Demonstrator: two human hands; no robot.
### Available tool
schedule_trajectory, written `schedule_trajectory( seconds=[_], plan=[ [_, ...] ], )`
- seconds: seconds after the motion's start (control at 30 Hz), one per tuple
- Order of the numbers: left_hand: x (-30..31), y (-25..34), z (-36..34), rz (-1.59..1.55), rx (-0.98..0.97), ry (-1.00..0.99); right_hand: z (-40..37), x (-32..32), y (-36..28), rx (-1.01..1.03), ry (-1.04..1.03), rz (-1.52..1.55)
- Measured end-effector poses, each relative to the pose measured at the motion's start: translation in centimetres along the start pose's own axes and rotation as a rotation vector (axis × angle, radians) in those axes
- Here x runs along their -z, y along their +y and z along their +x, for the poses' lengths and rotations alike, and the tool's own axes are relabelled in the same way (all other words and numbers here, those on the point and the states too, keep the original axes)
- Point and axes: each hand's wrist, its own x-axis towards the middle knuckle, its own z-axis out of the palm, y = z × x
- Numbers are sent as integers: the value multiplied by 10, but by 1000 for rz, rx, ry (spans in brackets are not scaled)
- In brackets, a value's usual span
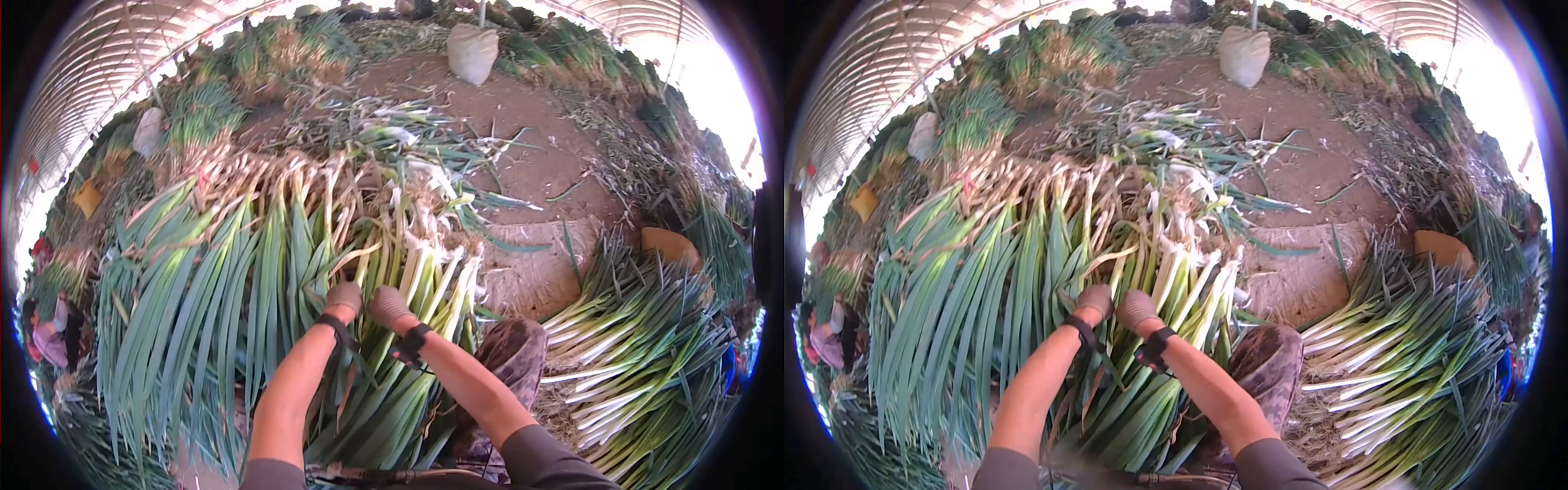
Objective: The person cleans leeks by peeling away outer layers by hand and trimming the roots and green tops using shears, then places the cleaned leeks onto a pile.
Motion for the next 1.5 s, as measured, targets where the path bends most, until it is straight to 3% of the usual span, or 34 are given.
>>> schedule_trajectory(
  seconds=[0.1, 0.2, 0.3, 0.43, 0.53, 0.67, 0.7, 0.8, 0.83, 0.87, 0.93, 0.97, 1.0, 1.03, 1.07, 1.1, 1.17, 1.2, 1.27, 1.4, 1.5],
  plan=[
    [8, -2, -7, -11, 109, -163, 8, -3, -16, -91, -93, -31],
    [-4, -18, -8, -76, 81, -175, 21, -24, -10, 15, 15, -133],
    [10, -16, -13, -94, 103, -287, 17, -9, -20, 15, -87, -269],
    [9, -30, -14, -314, 91, -282, 17, -18, -19, 63, -151, -288],
    [1, -44, -20, -693, 87, -245, 32, -28, -9, -301, 5, -3],
    [40, -28, -44, -746, 135, -386, 45, -40, -2, -370, 39, 2],
    [37, -30, -44, -640, 97, -344, 41, -33, -6, -356, 12, 58],
    [79, -35, -63, -854, 5, -368, 34, -8, 2, -247, -1, 221],
    [93, -39, -67, -1043, -53, -335, 39, -13, 15, -106, 93, 209],
    [108, -45, -70, -1234, -99, -287, 32, 17, 4, -138, -33, 333],
    [162, -54, -75, -1233, -183, -252, 31, 49, -11, -84, 67, 567],
    [179, -62, -74, -1236, -168, -162, 44, 58, -11, -26, 140, 491],
    [194, -67, -73, -1234, -158, -75, 37, 83, -28, 8, 236, 677],
    [217, -64, -79, -1245, -202, -36, 27, 115, -45, 146, 143, 1012],
    [240, -59, -86, -1255, -255, 1, 38, 128, -47, 124, 263, 991],
    [255, -59, -85, -1253, -252, 39, 42, 140, -57, 269, 345, 1068],
    [279, -44, -107, -1120, -189, 195, 39, 150, -67, 284, 333, 668],
    [270, -50, -94, -1046, -155, 225, 37, 151, -75, 179, 244, 569],
    [232, -70, -54, -901, -82, 279, 28, 140, -69, 151, 180, 664],
    [196, -91, -70, -1080, -36, 2, 2, 116, -58, 140, 130, 683],
    [189, -111, -79, -1289, -84, -9, -12, 119, -48, -1, 150, 1100]
  ],
)
